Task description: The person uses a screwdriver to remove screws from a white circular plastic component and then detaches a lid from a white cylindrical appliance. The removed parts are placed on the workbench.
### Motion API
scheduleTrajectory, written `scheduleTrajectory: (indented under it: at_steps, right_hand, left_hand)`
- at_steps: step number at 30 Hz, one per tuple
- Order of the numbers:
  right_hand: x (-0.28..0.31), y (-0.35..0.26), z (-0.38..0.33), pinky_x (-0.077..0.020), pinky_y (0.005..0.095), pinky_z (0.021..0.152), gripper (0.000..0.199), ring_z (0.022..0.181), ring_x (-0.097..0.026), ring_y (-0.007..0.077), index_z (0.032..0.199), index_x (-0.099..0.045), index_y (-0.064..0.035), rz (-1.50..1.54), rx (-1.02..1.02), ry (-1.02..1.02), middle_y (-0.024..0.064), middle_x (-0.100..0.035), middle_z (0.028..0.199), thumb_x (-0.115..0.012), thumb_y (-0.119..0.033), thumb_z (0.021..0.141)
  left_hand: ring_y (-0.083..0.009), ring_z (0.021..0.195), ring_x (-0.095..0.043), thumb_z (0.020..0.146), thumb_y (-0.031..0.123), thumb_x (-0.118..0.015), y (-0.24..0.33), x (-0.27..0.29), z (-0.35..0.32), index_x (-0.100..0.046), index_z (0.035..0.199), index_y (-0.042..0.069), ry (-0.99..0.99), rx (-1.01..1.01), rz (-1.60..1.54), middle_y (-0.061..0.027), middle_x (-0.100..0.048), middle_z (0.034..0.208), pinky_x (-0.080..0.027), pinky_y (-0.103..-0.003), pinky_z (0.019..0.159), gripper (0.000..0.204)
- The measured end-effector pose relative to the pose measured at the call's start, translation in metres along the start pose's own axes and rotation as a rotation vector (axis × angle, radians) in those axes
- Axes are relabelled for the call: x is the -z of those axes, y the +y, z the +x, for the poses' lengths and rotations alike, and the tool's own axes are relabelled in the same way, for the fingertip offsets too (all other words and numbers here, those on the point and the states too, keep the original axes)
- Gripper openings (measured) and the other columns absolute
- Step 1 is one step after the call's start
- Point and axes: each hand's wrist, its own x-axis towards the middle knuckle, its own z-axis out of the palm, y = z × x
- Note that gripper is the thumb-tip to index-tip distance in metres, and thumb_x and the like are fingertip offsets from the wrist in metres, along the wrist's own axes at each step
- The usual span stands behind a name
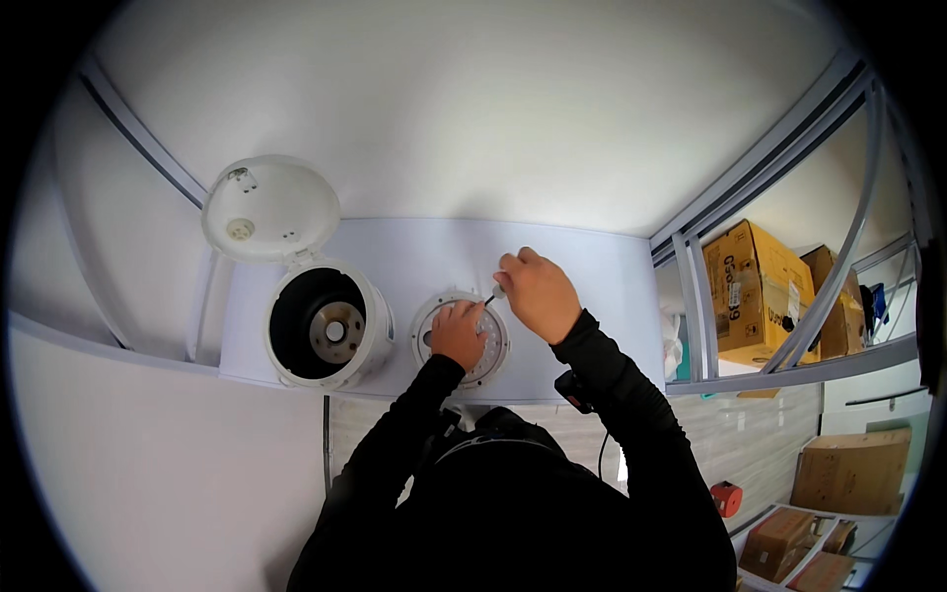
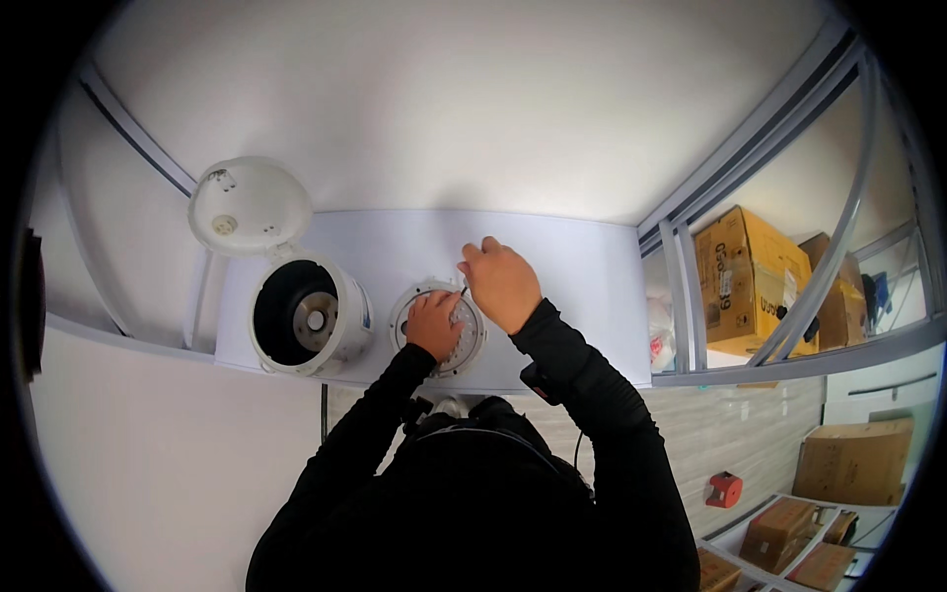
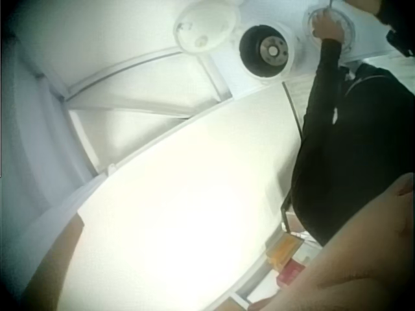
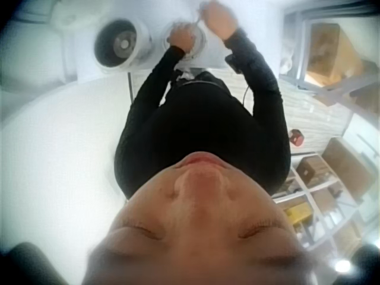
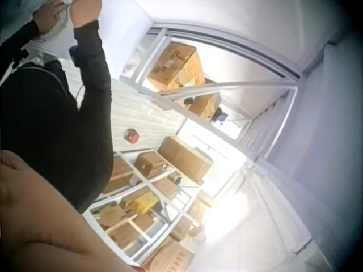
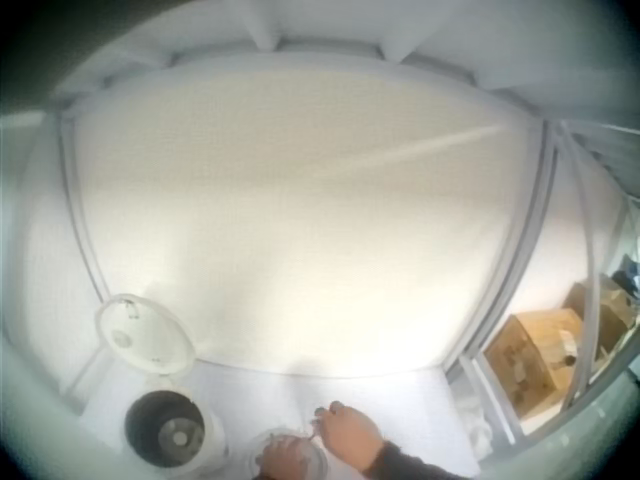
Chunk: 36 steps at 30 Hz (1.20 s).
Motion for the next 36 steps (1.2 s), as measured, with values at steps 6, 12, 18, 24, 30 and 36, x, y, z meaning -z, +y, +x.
scheduleTrajectory:
  at_steps: [6, 12, 18, 24, 30, 36]
  right_hand:
    - [0.001, -0.008, 0.0, -0.0528, 0.0468, 0.069, 0.023, 0.081, -0.064, 0.0399, 0.108, -0.056, -0.005, 0.221, 0.138, 0.168, 0.0184, -0.061, 0.093, -0.068, -0.008, 0.089]
    - [0.0, -0.01, 0.004, -0.0531, 0.046, 0.062, 0.023, 0.072, -0.064, 0.0421, 0.104, -0.055, -0.0048, 0.058, 0.003, 0.052, 0.0191, -0.061, 0.087, -0.07, -0.012, 0.088]
    - [0.021, -0.025, 0.009, -0.0508, 0.0445, 0.054, 0.024, 0.064, -0.064, 0.039, 0.101, -0.054, -0.0058, -0.101, -0.082, -0.064, 0.0204, -0.06, 0.087, -0.07, -0.016, 0.087]
    - [-0.003, 0.0, 0.02, -0.0513, 0.043, 0.049, 0.026, 0.058, -0.064, 0.0367, 0.096, -0.056, -0.0052, 0.012, 0.349, 0.245, 0.0175, -0.06, 0.083, -0.072, -0.024, 0.086]
    - [0.01, -0.019, 0.021, -0.0527, 0.0455, 0.059, 0.022, 0.069, -0.064, 0.0369, 0.097, -0.057, -0.0049, -0.127, -0.191, -0.113, 0.0193, -0.06, 0.091, -0.067, -0.006, 0.077]
    - [0.005, -0.001, 0.021, -0.0537, 0.0439, 0.06, 0.024, 0.069, -0.066, 0.0372, 0.098, -0.058, -0.0055, -0.013, 0.319, 0.114, 0.0183, -0.062, 0.087, -0.074, -0.016, 0.082]
  left_hand:
    - [-0.034, 0.119, -0.052, 0.08, 0.022, -0.079, -0.001, -0.001, 0.002, -0.062, 0.138, 0.013, -0.007, 0.005, -0.043, -0.0072, -0.06, 0.129, -0.043, -0.046, 0.105, 0.061]
    - [-0.0369, 0.12, -0.052, 0.079, 0.02, -0.078, -0.002, -0.001, 0.003, -0.064, 0.135, 0.012, 0.001, -0.013, -0.039, -0.0113, -0.06, 0.129, -0.043, -0.046, 0.106, 0.058]
    - [-0.0385, 0.12, -0.051, 0.078, 0.022, -0.079, -0.003, 0.0, 0.007, -0.065, 0.131, 0.012, -0.021, -0.012, -0.015, -0.0121, -0.06, 0.131, -0.043, -0.047, 0.106, 0.055]
    - [-0.0387, 0.12, -0.051, 0.076, 0.026, -0.081, -0.005, -0.003, 0.007, -0.066, 0.13, 0.012, -0.014, 0.008, -0.034, -0.0119, -0.06, 0.132, -0.043, -0.046, 0.106, 0.058]
    - [-0.0386, 0.121, -0.05, 0.075, 0.027, -0.081, -0.005, 0.004, 0.011, -0.065, 0.13, 0.011, -0.07, 0.032, -0.047, -0.0124, -0.06, 0.132, -0.043, -0.047, 0.107, 0.06]
    - [-0.0385, 0.122, -0.05, 0.076, 0.027, -0.081, 0.004, 0.012, 0.012, -0.065, 0.131, 0.012, -0.088, 0.026, -0.034, -0.0135, -0.059, 0.132, -0.042, -0.046, 0.108, 0.06]
